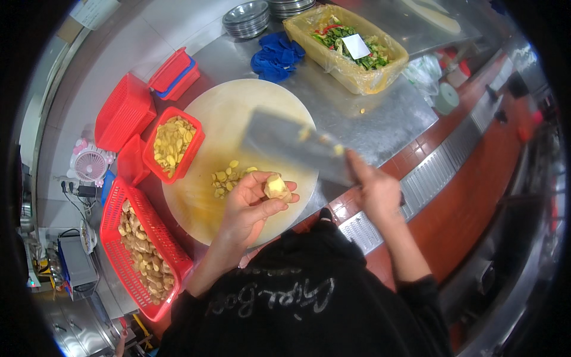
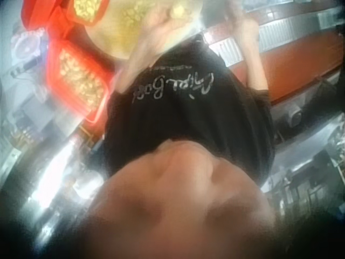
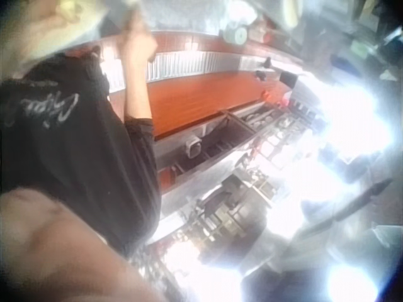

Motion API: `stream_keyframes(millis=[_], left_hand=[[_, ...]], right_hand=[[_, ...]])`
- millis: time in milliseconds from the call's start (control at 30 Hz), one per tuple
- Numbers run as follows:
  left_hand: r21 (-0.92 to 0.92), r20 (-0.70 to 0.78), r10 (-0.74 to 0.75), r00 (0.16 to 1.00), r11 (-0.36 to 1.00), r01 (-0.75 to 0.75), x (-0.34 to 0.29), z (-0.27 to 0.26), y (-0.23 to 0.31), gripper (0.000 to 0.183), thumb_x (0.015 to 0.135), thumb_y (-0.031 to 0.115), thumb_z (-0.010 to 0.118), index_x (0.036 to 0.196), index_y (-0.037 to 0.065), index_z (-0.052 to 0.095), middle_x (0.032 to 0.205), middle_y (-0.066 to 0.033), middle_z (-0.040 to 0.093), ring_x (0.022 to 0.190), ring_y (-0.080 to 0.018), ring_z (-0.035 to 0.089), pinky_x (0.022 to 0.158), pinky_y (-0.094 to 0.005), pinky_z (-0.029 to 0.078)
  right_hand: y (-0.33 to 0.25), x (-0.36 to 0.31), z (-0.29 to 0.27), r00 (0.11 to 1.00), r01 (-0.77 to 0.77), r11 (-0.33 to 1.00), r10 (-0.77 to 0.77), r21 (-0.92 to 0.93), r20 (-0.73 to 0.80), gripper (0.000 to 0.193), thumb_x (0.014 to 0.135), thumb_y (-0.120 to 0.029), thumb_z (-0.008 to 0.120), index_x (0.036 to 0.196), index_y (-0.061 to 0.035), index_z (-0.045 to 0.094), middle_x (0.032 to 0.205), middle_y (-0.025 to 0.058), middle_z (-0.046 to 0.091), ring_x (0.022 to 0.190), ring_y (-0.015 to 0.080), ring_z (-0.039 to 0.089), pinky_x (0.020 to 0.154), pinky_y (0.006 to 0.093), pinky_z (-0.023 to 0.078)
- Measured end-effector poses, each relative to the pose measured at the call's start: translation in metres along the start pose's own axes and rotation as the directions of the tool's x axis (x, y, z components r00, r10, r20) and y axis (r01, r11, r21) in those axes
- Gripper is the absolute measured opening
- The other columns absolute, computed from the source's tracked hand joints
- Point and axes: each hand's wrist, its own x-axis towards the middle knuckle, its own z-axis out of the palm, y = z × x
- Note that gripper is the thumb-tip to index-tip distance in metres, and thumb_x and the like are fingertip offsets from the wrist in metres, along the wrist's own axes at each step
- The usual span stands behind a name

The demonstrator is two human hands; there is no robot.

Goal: The person peels ginger roots using a cleaver in a commercial kitchen. They pick ginger from a red basket, scrape the skin off on a cutting board, and place the peeled pieces into a smaller red container.

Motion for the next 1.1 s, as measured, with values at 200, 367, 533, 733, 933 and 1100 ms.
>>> stream_keyframes(millis=[200,367,533,733,933,1100], left_hand=[[-0.344,-0.022,-0.122,0.992,0.933,0.107,0.006,0.001,0.005,0.038,0.089,0.001,0.051,0.125,0.002,0.042,0.122,-0.0153,0.053,0.109,-0.0267,0.056,0.094,-0.0320,0.044],[-0.264,0.146,0.017,0.989,0.964,0.023,0.009,-0.017,-0.008,0.044,0.092,0.013,0.050,0.133,0.004,0.036,0.123,-0.0167,0.051,0.109,-0.0247,0.055,0.096,-0.0358,0.043],[-0.139,0.049,0.109,0.993,0.985,-0.102,0.017,-0.017,-0.015,0.045,0.088,0.014,0.057,0.129,0.006,0.040,0.117,-0.0160,0.053,0.100,-0.0220,0.058,0.088,-0.0339,0.048],[-0.385,-0.022,-0.324,0.946,0.876,0.291,0.013,-0.040,-0.023,0.042,0.089,0.011,0.055,0.128,0.004,0.040,0.117,-0.0150,0.054,0.103,-0.0232,0.057,0.089,-0.0353,0.047],[-0.229,-0.065,-0.062,0.996,0.972,0.045,0.003,0.008,0.009,0.035,0.090,0.012,0.052,0.124,0.005,0.044,0.111,-0.0136,0.055,0.103,-0.0229,0.058,0.087,-0.0353,0.047],[-0.334,0.175,-0.054,0.983,0.936,0.111,0.015,-0.040,-0.023,0.050,0.091,0.016,0.053,0.136,0.004,0.035,0.129,-0.0191,0.048,0.117,-0.0253,0.050,0.101,-0.0375,0.040]], right_hand=[[0.003,-0.009,-0.024,0.991,-0.124,0.936,0.137,0.330,-0.016,0.063,0.067,0.005,0.058,0.127,-0.0144,0.051,0.083,0.0171,0.065,0.069,0.0292,0.065,0.062,0.0352,0.052],[-0.037,-0.009,-0.028,0.977,0.214,0.919,-0.207,0.330,-0.058,0.054,0.071,0.001,0.059,0.124,-0.0124,0.055,0.055,0.0052,0.051,0.046,0.0175,0.053,0.044,0.0303,0.046],[-0.053,-0.001,-0.034,0.922,0.385,0.897,-0.385,0.217,-0.043,0.055,0.067,-0.003,0.067,0.121,-0.0060,0.055,0.053,0.0034,0.046,0.043,0.0167,0.048,0.041,0.0300,0.040],[-0.051,0.001,-0.027,0.917,0.399,0.902,-0.389,0.166,-0.086,0.059,0.063,-0.002,0.068,0.121,-0.0072,0.055,0.054,0.0049,0.045,0.044,0.0178,0.049,0.042,0.0310,0.040],[-0.011,0.005,-0.021,0.992,0.036,0.992,-0.021,0.123,-0.124,0.054,0.070,0.000,0.061,0.122,-0.0132,0.055,0.055,0.0023,0.053,0.046,0.0150,0.054,0.046,0.0303,0.048],[-0.053,0.004,-0.037,0.943,0.329,0.910,-0.329,0.253,-0.041,0.053,0.069,-0.006,0.063,0.122,-0.0121,0.057,0.052,0.0028,0.041,0.043,0.0150,0.046,0.042,0.0296,0.042]])
